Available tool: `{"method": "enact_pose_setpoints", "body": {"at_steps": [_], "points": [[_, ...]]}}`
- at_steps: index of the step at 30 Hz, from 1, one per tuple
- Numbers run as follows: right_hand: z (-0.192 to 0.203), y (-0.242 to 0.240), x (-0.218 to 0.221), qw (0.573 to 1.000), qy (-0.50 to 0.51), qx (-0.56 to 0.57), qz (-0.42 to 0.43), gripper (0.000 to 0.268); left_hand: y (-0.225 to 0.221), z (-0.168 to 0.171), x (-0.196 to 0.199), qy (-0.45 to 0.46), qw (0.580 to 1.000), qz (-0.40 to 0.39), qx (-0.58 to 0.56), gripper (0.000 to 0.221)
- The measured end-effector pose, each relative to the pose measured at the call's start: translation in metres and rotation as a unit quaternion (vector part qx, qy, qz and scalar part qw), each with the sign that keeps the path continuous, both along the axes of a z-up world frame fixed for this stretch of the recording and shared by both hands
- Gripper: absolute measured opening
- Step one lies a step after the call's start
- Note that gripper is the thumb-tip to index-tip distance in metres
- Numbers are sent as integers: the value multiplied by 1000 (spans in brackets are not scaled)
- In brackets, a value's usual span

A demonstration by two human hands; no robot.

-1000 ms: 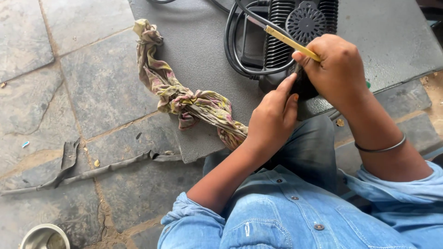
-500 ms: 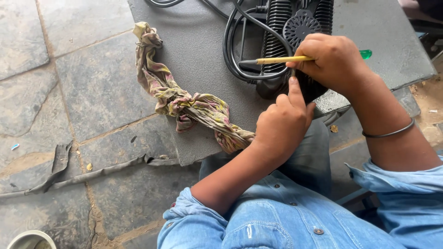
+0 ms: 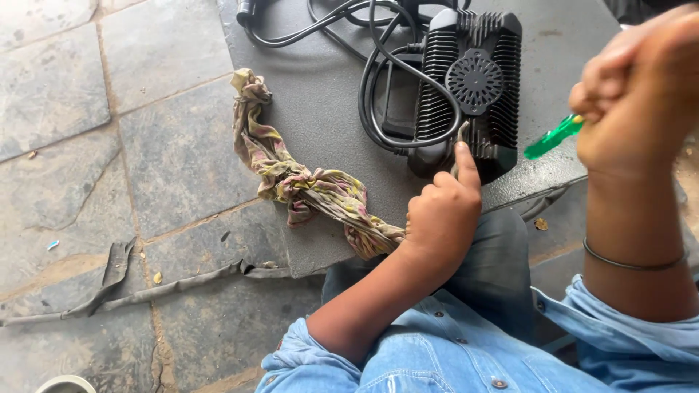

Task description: Cleaning the fins of a motorcycle electronic component using a screwdriver and a cloth.

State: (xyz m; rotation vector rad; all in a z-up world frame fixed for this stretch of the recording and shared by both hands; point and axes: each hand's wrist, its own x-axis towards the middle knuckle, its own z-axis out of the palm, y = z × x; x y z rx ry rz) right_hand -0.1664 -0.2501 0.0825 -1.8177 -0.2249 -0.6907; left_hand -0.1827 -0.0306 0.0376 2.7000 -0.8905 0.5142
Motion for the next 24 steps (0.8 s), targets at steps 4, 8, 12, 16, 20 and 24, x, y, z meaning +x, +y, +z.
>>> {"method": "enact_pose_setpoints", "body": {"at_steps": [4, 8, 12, 16, 20, 24], "points": [[58, 38, -26, 953, 26, 294, 68, 38, -6, -3, -3, -31, 999, 12, 25, 55], [56, 25, -49, 989, 118, 87, 24, 33, 2, -9, 1, -27, 999, 13, 11, 54], [51, -11, -89, 938, 201, -258, -114, 27, 10, -8, 10, -41, 998, -47, 2, 53], [51, -27, -119, 827, 288, -467, -123, 44, 6, -10, 9, -40, 997, -62, 21, 55], [97, 18, -84, 718, 338, -600, -99, 46, -4, -13, 3, -51, 998, -33, 26, 54], [98, 26, -57, 605, 367, -704, -62, 45, -1, -19, 0, -44, 999, -14, 19, 54]]}}
